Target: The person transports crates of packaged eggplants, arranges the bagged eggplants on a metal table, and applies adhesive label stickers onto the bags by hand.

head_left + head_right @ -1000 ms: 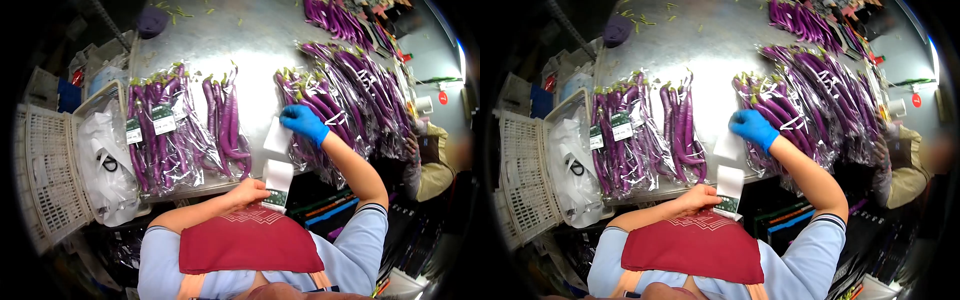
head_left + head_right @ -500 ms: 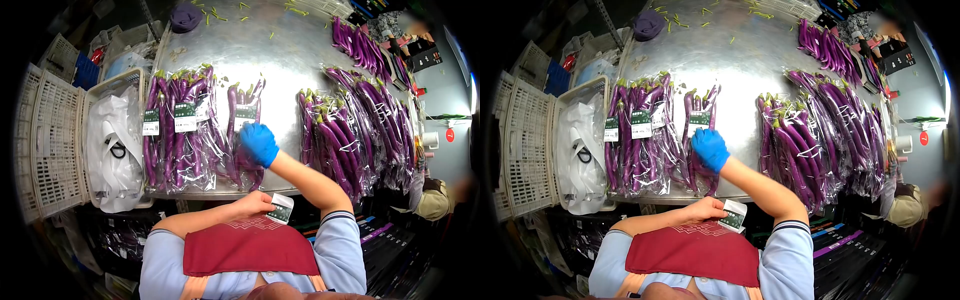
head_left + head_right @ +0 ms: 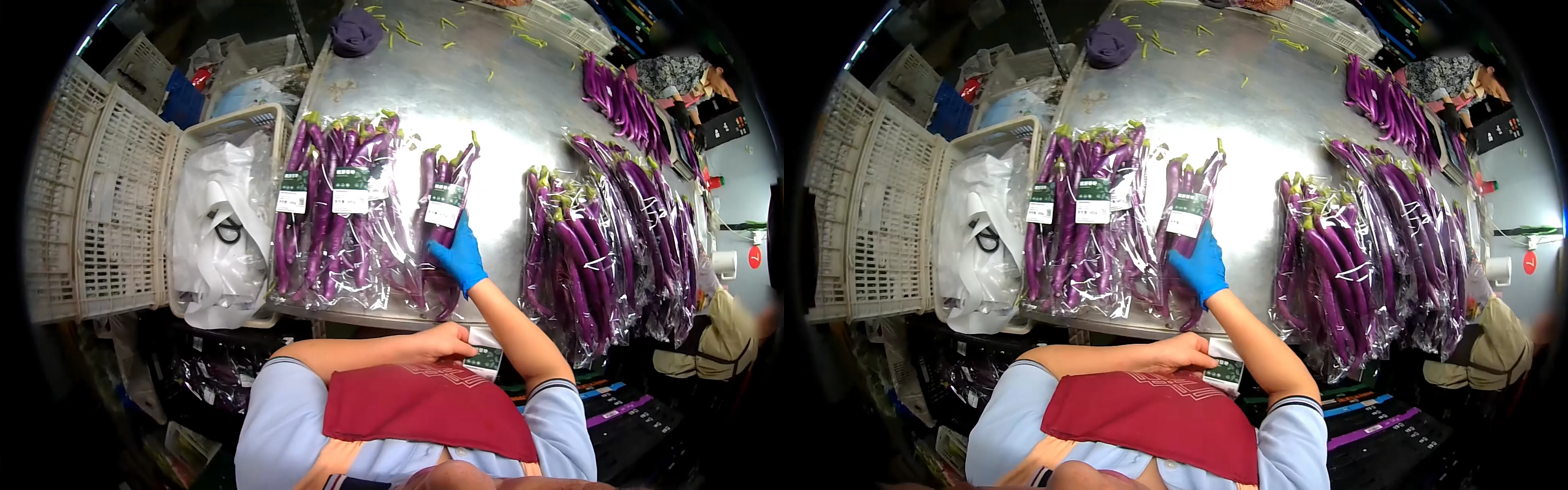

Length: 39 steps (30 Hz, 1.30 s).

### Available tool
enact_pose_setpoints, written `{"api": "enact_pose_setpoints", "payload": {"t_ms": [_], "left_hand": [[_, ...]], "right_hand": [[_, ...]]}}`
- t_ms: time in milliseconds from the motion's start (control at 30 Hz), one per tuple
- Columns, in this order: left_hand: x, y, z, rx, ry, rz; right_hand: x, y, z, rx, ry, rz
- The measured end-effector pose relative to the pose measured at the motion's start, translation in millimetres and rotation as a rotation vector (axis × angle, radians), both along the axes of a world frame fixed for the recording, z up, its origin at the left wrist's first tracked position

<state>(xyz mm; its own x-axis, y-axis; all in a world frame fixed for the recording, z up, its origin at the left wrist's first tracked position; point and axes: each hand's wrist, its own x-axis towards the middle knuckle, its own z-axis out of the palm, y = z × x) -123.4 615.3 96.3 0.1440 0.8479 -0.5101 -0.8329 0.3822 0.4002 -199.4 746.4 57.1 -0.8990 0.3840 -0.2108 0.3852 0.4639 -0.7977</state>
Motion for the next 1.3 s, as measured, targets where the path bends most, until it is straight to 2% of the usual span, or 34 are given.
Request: {"api": "enact_pose_setpoints", "payload": {"t_ms": [67, 100, 133, 200, 233, 267, 333, 367, 400, 467, 500, 533, 567, 600, 667, 733, 800, 867, 900, 933, 1000, 1033, 1100, 1133, 1167, 1200, 1233, 1267, 1300], "left_hand": [[13, 2, -24, -0.002, 0.008, -0.033], [2, 0, -1, -0.015, -0.013, -0.066], [3, -2, -2, -0.012, -0.041, -0.034], [10, -1, -6, 0.002, -0.103, 0.001], [3, 0, 23, 0.019, -0.098, 0.094], [6, -1, 10, 0.046, -0.197, 0.048], [1, 0, 7, -0.136, -0.075, -0.189], [0, 1, 4, -0.067, -0.020, -0.203], [1, 0, 1, 0.001, 0.033, -0.201], [2, 6, 8, 0.114, 0.066, -0.138], [-1, 8, 24, 0.161, 0.047, -0.084], [-3, 11, 35, 0.203, 0.028, -0.024], [-5, 14, 38, 0.225, 0.007, -0.051], [-5, 18, 39, 0.241, -0.024, -0.062], [-4, 27, 39, 0.266, -0.084, -0.087], [-5, 34, 46, 0.313, -0.056, -0.146], [-1, 35, 44, 0.331, -0.011, -0.172], [3, 32, 43, 0.341, -0.006, -0.209], [3, 32, 42, 0.348, -0.002, -0.220], [3, 32, 41, 0.354, 0.018, -0.222], [4, 28, 38, 0.351, 0.052, -0.223], [3, 29, 42, 0.383, 0.070, -0.250], [11, 31, 33, 0.413, 0.065, -0.273], [15, 32, 30, 0.433, 0.062, -0.286], [17, 34, 34, 0.457, 0.028, -0.263], [17, 34, 34, 0.458, 0.035, -0.253], [17, 32, 32, 0.458, 0.038, -0.242], [16, 31, 32, 0.457, 0.042, -0.232], [11, 29, 38, 0.453, 0.005, -0.206]], "right_hand": [[2, -10, 0, 0.147, 0.001, 0.045], [-1, -10, -12, 0.220, 0.053, 0.080], [-11, -11, 7, 0.003, 0.039, 0.148], [-24, -14, -15, 0.044, 0.035, 0.195], [-26, -14, -5, -0.002, 0.019, 0.230], [-22, -9, 13, -0.042, -0.001, 0.248], [-5, 10, 54, -0.300, -0.033, 0.231], [7, 28, 48, -0.085, -0.043, 0.295], [25, 45, 60, 0.136, 0.082, 0.309], [60, 82, 114, 0.619, 0.258, 0.144], [75, 101, 148, 0.739, 0.216, 0.086], [92, 123, 164, 0.807, 0.011, 0.041], [111, 141, 154, 1.017, -0.110, -0.141], [134, 172, 121, 1.266, -0.186, -0.131], [157, 196, 96, 1.065, -0.310, -0.085], [152, 209, 120, 0.677, -0.426, -0.182], [160, 234, 100, 0.642, -0.188, -0.142], [161, 241, 100, 0.184, -0.073, -0.174], [152, 225, 130, 0.096, -0.079, -0.202], [154, 233, 122, 0.163, -0.029, -0.218], [129, 197, 171, -0.204, 0.039, -0.207], [112, 170, 198, -0.284, 0.058, -0.198], [81, 150, 191, -0.431, 0.038, -0.147], [62, 146, 168, -0.409, 0.095, -0.060], [40, 150, 129, -0.142, 0.096, -0.021], [23, 135, 112, -0.168, 0.115, -0.085], [12, 106, 138, -0.185, 0.020, -0.118], [-1, 126, 61, -0.011, 0.042, -0.116], [-1, 118, 60, 0.091, 0.079, -0.042]]}}
